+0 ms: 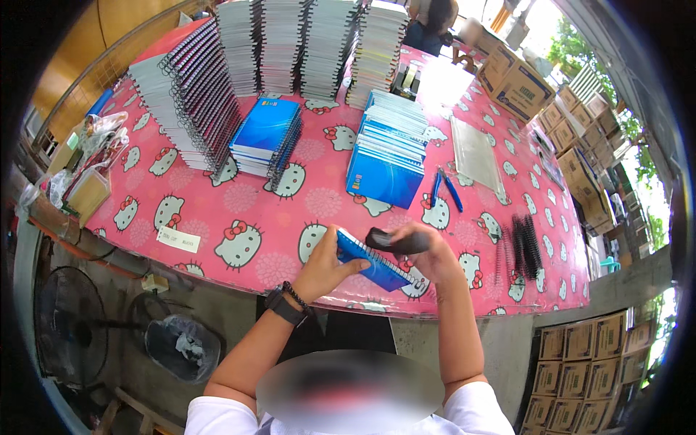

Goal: The person assembles small blue spiral notebooks by manually threading a black plastic coil through the pre-punched holes of a stack of pages and covers, using their fingers and a small black tool to guide the coil through.

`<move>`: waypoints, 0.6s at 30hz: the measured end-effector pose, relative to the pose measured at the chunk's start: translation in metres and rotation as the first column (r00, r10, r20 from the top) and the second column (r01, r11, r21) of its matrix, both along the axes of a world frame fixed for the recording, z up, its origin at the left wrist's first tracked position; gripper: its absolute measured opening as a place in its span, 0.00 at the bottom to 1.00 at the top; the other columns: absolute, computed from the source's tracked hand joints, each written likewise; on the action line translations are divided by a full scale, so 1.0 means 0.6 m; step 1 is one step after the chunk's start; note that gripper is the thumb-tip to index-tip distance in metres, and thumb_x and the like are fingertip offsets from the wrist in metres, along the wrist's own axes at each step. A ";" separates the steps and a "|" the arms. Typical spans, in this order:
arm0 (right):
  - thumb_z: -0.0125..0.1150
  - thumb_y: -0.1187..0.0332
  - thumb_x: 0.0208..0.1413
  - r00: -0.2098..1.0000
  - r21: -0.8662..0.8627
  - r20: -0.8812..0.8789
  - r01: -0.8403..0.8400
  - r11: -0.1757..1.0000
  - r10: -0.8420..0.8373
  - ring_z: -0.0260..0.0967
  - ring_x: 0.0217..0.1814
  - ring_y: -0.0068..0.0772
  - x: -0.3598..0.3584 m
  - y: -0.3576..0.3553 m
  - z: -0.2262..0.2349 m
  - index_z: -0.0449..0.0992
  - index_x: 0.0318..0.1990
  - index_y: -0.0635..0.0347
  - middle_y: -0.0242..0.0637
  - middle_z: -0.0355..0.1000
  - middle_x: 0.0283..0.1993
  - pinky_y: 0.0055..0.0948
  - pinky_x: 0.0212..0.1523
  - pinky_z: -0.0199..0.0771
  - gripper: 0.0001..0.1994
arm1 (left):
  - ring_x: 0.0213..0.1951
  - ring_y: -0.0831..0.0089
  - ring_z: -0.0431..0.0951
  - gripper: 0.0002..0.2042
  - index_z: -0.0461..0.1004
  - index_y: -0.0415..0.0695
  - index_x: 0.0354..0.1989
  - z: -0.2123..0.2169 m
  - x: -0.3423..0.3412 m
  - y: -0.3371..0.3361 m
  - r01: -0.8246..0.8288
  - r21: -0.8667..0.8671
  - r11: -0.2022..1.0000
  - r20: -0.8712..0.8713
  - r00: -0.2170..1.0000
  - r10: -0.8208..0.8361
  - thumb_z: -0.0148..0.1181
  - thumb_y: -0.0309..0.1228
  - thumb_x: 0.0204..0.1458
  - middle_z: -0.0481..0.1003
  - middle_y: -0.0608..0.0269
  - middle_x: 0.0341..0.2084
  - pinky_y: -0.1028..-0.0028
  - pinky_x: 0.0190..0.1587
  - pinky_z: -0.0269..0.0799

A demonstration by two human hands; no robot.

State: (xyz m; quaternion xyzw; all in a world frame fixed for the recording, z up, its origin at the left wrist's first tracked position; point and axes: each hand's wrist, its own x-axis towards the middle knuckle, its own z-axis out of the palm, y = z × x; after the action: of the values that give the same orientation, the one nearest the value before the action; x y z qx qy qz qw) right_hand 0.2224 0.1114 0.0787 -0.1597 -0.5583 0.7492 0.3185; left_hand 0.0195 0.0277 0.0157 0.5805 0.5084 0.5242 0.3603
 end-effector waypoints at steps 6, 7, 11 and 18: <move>0.58 0.54 0.51 0.850 0.148 0.501 0.105 0.983 -0.166 0.60 0.34 0.18 -0.017 0.011 0.000 0.75 0.39 0.63 0.27 0.66 0.29 0.20 0.35 0.59 0.19 | 0.32 0.70 0.69 0.26 0.59 0.40 0.40 -0.004 -0.005 -0.007 -0.002 -0.011 1.000 0.001 1.000 0.002 0.69 0.41 0.45 0.67 0.58 0.29 0.70 0.34 0.67; 0.58 0.55 0.52 0.831 0.134 0.539 0.075 0.988 -0.136 0.60 0.34 0.18 -0.016 0.010 -0.003 0.75 0.39 0.62 0.27 0.66 0.29 0.21 0.36 0.59 0.18 | 0.32 0.70 0.69 0.26 0.59 0.40 0.41 -0.008 -0.005 -0.004 0.009 -0.014 1.000 0.014 1.000 -0.008 0.68 0.41 0.45 0.66 0.58 0.29 0.71 0.35 0.67; 0.68 0.56 0.44 0.641 0.715 0.479 0.111 0.691 -0.599 0.65 0.48 0.38 -0.010 0.003 0.001 0.76 0.41 0.61 0.43 0.72 0.43 0.34 0.49 0.65 0.20 | 0.33 0.70 0.68 0.27 0.58 0.38 0.43 0.001 0.002 -0.005 0.022 -0.004 1.000 0.035 0.999 -0.022 0.65 0.44 0.48 0.65 0.57 0.30 0.70 0.37 0.67; 0.69 0.66 0.43 0.575 0.804 0.285 0.293 0.518 -0.767 0.67 0.50 0.37 0.042 -0.043 0.053 0.74 0.45 0.62 0.42 0.71 0.50 0.33 0.52 0.65 0.20 | 0.38 0.65 0.70 0.13 0.65 0.38 0.43 0.048 0.010 -0.016 0.024 0.106 0.994 -0.042 0.999 -0.020 0.51 0.35 0.59 0.67 0.55 0.34 0.70 0.41 0.66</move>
State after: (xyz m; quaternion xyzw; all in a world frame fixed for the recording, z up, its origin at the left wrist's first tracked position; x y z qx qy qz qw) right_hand 0.2478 0.0855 0.1102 -0.4387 -0.7762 0.2454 0.3805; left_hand 0.0258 0.0184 0.0447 0.6150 0.4805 0.5347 0.3240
